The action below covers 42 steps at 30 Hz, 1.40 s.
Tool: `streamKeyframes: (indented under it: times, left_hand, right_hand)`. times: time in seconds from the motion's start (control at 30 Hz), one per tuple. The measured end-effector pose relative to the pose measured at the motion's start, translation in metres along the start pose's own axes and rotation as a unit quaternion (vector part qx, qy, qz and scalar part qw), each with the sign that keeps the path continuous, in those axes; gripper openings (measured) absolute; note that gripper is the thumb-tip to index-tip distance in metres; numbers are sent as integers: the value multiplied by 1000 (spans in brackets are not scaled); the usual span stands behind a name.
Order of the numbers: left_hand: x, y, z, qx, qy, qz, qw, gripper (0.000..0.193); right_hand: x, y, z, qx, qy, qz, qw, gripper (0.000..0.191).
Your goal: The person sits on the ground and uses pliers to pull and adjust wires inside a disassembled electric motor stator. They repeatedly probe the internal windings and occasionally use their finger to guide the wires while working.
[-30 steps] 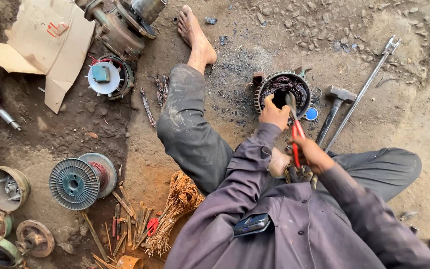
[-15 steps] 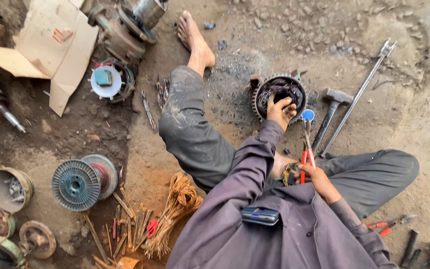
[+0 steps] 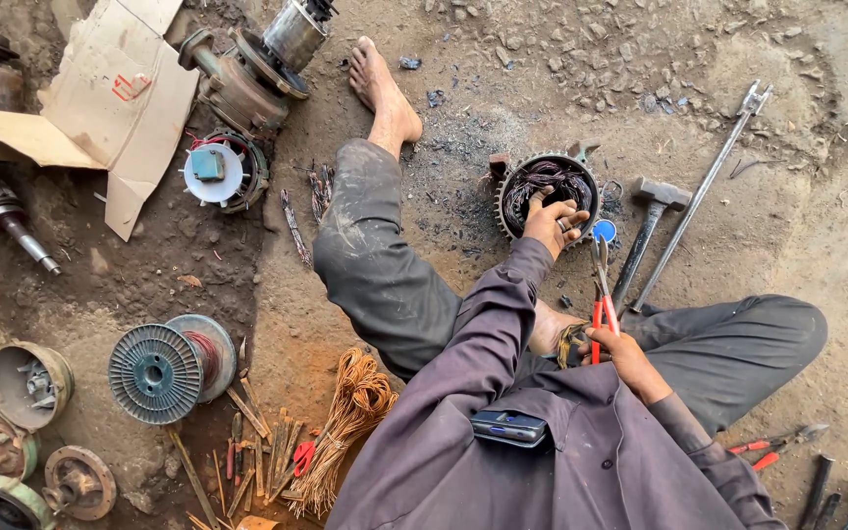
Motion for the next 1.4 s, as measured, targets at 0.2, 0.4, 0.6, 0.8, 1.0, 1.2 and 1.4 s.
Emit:
streamKeyframes:
  times: [0.2, 0.4, 0.6, 0.8, 1.0, 1.2, 1.4]
  left_hand:
    - [2, -2, -4, -5, -100, 17, 995, 83]
    - [-16, 12, -9, -20, -356, -18, 934, 100]
    - [-27, 15, -21, 42, -209, -74, 974, 112]
    - [2, 11, 2, -95, -23, 26, 995, 84]
    - [5, -1, 1, -28, 129, -8, 991, 41]
    - [7, -3, 15, -74, 203, -17, 976, 18]
    - [10, 1, 16, -101, 230, 4, 968, 19]
  right_hand:
    - [1, 1, 1, -8, -8, 1, 1000, 44]
    - [1, -4, 1, 5, -12, 0, 1000, 46]
    - [1, -5, 0, 0, -5, 4, 1000, 44]
    - [-3, 2, -3, -4, -5, 7, 1000, 45]
    - [-1, 2, -4, 5, 8, 2, 1000, 43]
    - [2, -1, -2, 8, 30, 1, 1000, 44]
    - [4, -1, 6, 1, -7, 2, 1000, 40]
Point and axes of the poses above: each hand's wrist, its own y-axis away from the middle knuckle, its own x-axis out of the back of the hand, z = x × y, the point moved 8 cm from there along -y, towards the middle knuckle, and after that the axes turned 10 degrees about -z, right-handed, at the moved point
